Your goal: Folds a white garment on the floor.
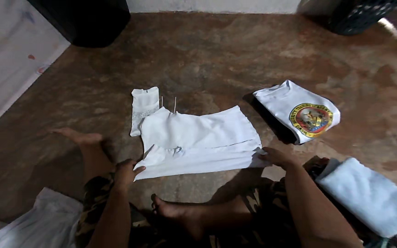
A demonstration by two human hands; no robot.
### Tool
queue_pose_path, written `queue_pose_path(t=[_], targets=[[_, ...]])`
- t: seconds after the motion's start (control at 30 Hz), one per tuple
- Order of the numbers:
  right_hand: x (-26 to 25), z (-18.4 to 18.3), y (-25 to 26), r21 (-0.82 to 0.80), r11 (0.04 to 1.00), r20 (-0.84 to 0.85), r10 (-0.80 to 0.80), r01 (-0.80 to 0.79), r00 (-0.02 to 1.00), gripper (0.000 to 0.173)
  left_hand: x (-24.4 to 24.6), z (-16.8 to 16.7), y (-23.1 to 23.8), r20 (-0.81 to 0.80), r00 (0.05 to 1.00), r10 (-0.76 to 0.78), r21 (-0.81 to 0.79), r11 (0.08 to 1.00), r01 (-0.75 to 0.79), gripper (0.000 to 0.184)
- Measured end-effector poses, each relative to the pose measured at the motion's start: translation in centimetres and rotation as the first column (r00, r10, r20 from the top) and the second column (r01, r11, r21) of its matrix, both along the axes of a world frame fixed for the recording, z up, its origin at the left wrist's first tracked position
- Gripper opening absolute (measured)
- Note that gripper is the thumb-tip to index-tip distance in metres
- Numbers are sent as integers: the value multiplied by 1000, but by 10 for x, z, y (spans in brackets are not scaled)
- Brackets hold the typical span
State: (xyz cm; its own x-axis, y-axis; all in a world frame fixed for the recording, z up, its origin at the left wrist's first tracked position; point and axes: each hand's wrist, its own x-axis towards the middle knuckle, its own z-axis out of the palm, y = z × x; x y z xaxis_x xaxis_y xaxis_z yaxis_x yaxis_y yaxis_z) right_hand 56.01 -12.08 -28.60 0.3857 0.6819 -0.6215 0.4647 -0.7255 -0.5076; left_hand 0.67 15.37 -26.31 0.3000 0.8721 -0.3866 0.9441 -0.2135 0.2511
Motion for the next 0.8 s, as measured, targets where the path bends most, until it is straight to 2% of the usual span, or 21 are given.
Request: queue_pose_path(t=[0.1, 0.23, 0.3, 0.4, 0.43, 0.5, 0.6, 0.7, 0.8], targets=[[1, -4, -3, -66, 997, -58, 22, -25, 998, 49, 8, 6, -8, -169, 986, -9, -75, 997, -4, 69], [0, 4, -3, -72, 997, -66, 0, -5, 998, 53, 14, 8, -10, -222, 975, 23, -65, 997, -38, 67], [-1, 12, 0, -25, 998, 22, -59, 59, 998, 54, 18, 8, -13, -166, 984, 67, 1, 998, -67, 67], [-11, 28, 10, 134, 976, 180, -194, 172, 964, 47, 29, 4, -20, 20, 996, 85, 179, 980, -87, 71], [-14, 29, 14, 173, 971, 219, -200, 163, 955, 46, 38, 6, -24, 58, 997, 46, 239, 969, -59, 70], [-20, 29, 23, 178, 981, 253, -126, 82, 959, 47, 59, 6, -32, 133, 986, -103, 323, 945, 55, 53], [-23, 11, 37, 104, 994, 280, -1, -29, 960, 49, 88, -5, -47, 191, 906, -378, 275, 907, 320, 36], [-25, 6, 44, 64, 997, 334, 20, -44, 942, 39, 103, -31, -57, 209, 781, -588, 253, 804, 538, 38], [-26, 11, 44, 65, 998, 353, -24, 1, 935, 34, 98, -58, -57, 96, 764, -638, 212, 763, 611, 48]])
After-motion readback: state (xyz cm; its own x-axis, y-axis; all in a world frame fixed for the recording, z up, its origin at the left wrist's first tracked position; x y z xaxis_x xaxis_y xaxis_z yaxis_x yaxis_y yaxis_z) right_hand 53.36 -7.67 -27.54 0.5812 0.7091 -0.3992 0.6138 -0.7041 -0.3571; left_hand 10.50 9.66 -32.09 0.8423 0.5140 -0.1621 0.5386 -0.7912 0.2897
